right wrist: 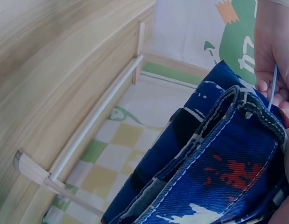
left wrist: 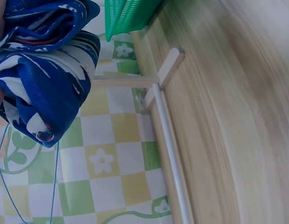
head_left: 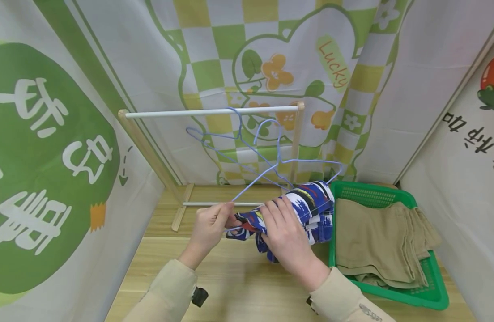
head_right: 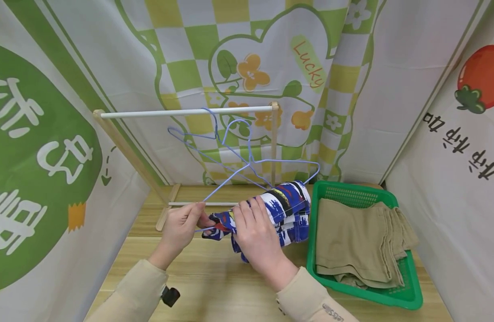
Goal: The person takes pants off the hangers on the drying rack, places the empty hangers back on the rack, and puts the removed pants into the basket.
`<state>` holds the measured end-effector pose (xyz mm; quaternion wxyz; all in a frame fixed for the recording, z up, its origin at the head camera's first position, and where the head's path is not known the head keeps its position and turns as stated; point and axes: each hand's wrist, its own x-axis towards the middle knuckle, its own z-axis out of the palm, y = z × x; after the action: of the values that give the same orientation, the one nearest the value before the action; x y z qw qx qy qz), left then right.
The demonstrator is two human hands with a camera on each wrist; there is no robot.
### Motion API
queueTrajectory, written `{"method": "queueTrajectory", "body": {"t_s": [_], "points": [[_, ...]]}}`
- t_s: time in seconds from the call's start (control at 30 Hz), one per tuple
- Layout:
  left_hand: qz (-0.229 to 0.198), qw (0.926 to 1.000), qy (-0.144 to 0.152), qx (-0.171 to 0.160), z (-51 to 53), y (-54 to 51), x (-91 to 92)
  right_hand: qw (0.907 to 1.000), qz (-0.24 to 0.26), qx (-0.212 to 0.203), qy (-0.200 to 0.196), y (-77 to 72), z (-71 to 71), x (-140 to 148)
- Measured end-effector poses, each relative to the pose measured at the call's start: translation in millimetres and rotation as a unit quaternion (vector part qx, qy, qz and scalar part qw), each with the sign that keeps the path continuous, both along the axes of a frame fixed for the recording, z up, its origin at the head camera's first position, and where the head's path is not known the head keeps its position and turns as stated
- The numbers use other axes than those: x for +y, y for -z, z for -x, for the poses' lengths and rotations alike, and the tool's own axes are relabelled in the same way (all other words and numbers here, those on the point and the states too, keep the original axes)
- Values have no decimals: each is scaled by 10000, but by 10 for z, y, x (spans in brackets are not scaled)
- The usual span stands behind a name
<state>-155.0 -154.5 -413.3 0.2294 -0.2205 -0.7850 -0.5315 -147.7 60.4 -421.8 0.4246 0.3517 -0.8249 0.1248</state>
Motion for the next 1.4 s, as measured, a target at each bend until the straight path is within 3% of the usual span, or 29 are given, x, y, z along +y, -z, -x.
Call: {"method": "queueTrajectory", "body": {"t_s": [0.57,1.03,1.4], "points": [[-117,9997,67,-205,7,19,-48,9992,381,91,-19,-168,52,182],[-69,9989,-421,-180,0,49,-143,9909,1116,439,-606,-243,74,310],[-335,9967,-259,-688,16,93,-250,9845,1337,807,-798,-303,30,337]]}}
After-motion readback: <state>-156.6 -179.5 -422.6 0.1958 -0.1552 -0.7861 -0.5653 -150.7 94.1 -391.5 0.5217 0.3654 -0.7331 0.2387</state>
